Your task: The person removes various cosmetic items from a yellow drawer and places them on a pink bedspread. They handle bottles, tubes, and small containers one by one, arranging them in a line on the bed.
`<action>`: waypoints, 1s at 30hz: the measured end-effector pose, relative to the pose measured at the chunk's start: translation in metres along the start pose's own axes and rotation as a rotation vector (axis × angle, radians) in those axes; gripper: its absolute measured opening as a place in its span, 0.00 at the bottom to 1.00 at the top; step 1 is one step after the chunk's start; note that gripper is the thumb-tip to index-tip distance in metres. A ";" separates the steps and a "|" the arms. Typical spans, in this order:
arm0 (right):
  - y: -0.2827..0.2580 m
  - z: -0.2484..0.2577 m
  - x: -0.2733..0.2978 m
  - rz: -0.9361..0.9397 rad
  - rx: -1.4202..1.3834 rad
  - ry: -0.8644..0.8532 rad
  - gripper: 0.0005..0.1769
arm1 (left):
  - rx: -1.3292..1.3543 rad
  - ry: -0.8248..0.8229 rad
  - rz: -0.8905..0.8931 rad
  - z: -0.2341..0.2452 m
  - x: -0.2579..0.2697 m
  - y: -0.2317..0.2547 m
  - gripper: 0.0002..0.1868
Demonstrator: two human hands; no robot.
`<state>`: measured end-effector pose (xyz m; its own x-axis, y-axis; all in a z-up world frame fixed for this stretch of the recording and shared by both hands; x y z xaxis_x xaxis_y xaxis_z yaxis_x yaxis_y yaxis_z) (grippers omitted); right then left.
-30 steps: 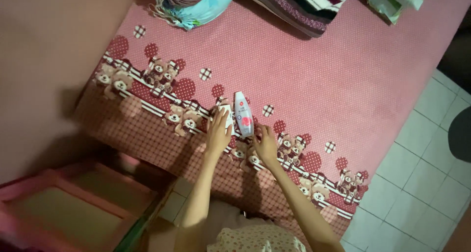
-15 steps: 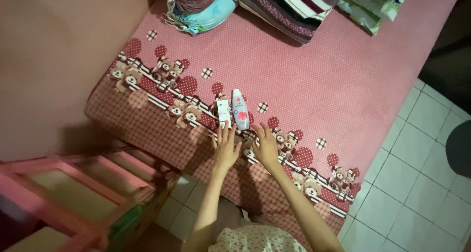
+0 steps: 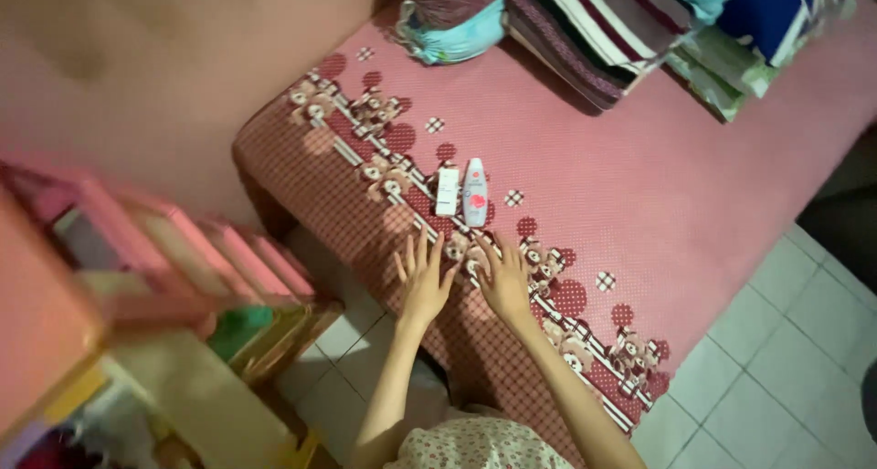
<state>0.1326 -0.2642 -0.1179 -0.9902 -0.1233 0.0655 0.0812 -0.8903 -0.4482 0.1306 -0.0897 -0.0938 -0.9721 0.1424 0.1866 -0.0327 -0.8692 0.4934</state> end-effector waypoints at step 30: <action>-0.357 0.077 0.156 0.908 -0.210 -0.106 0.25 | 0.062 0.774 0.156 0.242 0.400 -0.132 0.26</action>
<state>-0.0422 0.0004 0.1211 -0.5416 -0.7807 -0.3118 0.7852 -0.3374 -0.5192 -0.1972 0.1966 0.1214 -0.8505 -0.3687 -0.3751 0.1082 -0.8206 0.5612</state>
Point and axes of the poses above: each hand's wrist, its own x-axis away from the middle knuckle, its own z-axis out of the back of the hand, y = z × x, the point moved 3 cm from there along -x, towards the middle knuckle, and after that the axes turned 4 degrees about -y, right-handed, at the moved point
